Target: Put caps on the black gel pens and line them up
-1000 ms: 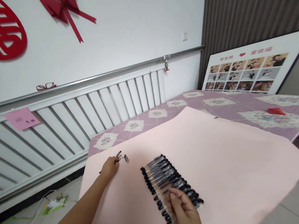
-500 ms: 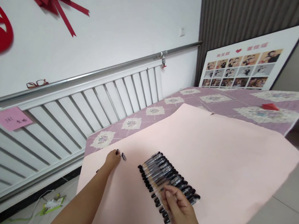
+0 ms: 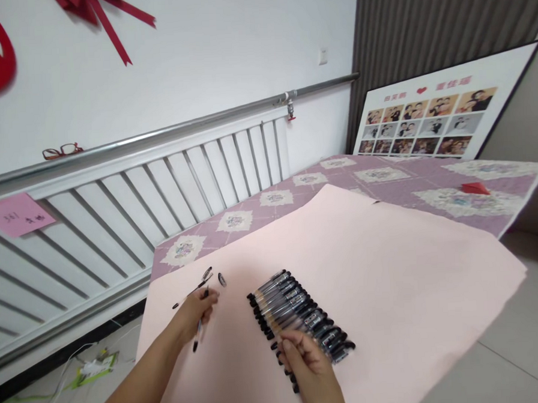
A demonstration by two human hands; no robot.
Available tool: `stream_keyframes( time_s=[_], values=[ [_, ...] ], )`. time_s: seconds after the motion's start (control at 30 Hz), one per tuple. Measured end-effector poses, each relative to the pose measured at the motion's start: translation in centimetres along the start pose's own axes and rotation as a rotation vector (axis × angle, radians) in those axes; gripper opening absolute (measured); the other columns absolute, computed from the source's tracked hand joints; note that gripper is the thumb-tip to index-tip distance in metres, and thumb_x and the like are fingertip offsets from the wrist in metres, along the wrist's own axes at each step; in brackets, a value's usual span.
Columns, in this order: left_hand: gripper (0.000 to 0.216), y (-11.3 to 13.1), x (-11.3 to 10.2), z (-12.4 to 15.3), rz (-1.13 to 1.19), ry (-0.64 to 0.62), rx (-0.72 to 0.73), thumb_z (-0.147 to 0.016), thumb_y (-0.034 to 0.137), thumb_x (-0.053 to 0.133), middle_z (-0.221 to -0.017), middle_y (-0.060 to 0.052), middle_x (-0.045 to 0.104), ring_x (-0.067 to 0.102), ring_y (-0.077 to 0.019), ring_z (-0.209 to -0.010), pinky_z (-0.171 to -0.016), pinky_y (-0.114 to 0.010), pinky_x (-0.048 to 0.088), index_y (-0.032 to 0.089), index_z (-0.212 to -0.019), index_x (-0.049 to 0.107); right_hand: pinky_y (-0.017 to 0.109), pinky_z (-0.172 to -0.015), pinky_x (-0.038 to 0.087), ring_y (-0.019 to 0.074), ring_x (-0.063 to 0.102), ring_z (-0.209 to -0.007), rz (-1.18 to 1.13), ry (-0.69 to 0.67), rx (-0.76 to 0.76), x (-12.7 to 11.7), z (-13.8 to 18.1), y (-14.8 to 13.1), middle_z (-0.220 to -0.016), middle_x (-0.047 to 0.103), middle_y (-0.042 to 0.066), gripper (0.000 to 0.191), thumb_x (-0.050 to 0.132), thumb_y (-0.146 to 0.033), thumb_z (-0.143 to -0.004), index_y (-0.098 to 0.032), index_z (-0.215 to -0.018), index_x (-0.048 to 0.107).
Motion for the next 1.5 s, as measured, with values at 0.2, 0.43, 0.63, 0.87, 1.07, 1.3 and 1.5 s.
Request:
stream_keyframes(
  time_s=[0.2,0.43,0.63,0.87,1.07,1.3,1.5],
  values=[
    [0.028,-1.1,7.2,9.6,0.628,-0.367,-0.101,-0.07,0.037,0.061,-0.072,0.004,0.049,0.029,-0.0006,-0.041,-0.038,-0.018,0.018,0.017,-0.085,0.048,0.03,-0.064,0.047,0.0174,0.057,-0.068,0.144,-0.138,0.008,4.1,2.0,0.2,-0.074,0.065,0.003,0.032,0.07,-0.045,-0.061,-0.022,-0.083,0.069],
    [0.037,-1.5,9.9,12.9,0.9,-0.4,-0.242,-0.061,0.036,0.072,-0.054,0.009,0.042,0.029,-0.0009,-0.038,-0.039,-0.019,0.012,0.017,-0.079,0.046,0.029,-0.068,0.045,0.0179,0.058,-0.071,0.263,-0.274,-0.14,6.8,4.3,-1.1,-0.074,0.061,0.002,0.016,0.064,-0.037,-0.07,-0.023,-0.078,0.069],
    [0.033,-0.7,9.6,13.8,0.907,-0.379,-0.254,-0.058,0.025,0.064,-0.073,0.003,0.052,0.037,-0.0017,-0.043,-0.042,-0.019,0.019,0.015,-0.086,0.051,0.024,-0.054,0.041,0.0127,0.052,-0.057,0.108,-0.203,-0.043,5.4,3.8,-0.7,-0.06,0.056,-0.002,0.016,0.066,-0.035,-0.068,-0.019,-0.067,0.061],
    [0.073,-0.4,8.9,13.3,0.692,-0.301,-0.14,-0.053,0.016,0.047,-0.077,0.001,0.054,0.039,-0.0047,-0.044,-0.043,-0.021,0.027,0.012,-0.125,0.036,0.017,-0.043,0.034,0.0072,0.049,-0.049,-0.235,-0.146,0.256,4.8,4.0,1.2,-0.059,0.056,-0.006,0.021,0.068,-0.032,-0.065,-0.021,-0.079,0.057],
    [0.083,-0.9,8.9,13.0,0.299,-0.263,0.02,-0.067,0.013,0.044,-0.071,0.003,0.057,0.045,-0.0086,-0.051,-0.049,-0.022,0.034,0.017,-0.14,0.006,0.016,-0.036,0.019,0.004,0.032,-0.037,0.07,-0.274,0.279,6.3,4.7,2.2,-0.046,0.049,-0.008,0.022,0.062,-0.035,-0.066,-0.018,-0.08,0.06],
    [0.079,0.0,9.1,13.8,0.185,-0.332,0.109,-0.071,0.012,0.046,-0.073,0.002,0.06,0.049,-0.0101,-0.058,-0.057,-0.023,0.037,0.016,-0.141,0.009,0.018,-0.037,0.021,0.0064,0.038,-0.039,0.199,-0.39,0.218,6.6,4.8,1.8,-0.043,0.048,-0.007,0.019,0.06,-0.034,-0.066,-0.017,-0.074,0.063],
    [0.04,-0.3,8.8,13.8,0.233,-0.397,0.042,-0.078,0.03,0.046,-0.068,-0.001,0.06,0.049,-0.0086,-0.049,-0.049,-0.022,0.034,0.012,-0.113,0.052,0.019,-0.037,0.022,0.0042,0.033,-0.036,0.135,-0.268,0.144,5.1,4.0,0.5,-0.051,0.049,-0.008,0.02,0.062,-0.036,-0.067,-0.018,-0.074,0.061]
  ],
)
Point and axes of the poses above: each hand's wrist, its own z-axis away from the middle knuckle, its own x-axis out of the palm, y = z × x, the point moved 7 cm from there along -z, towards the middle knuckle
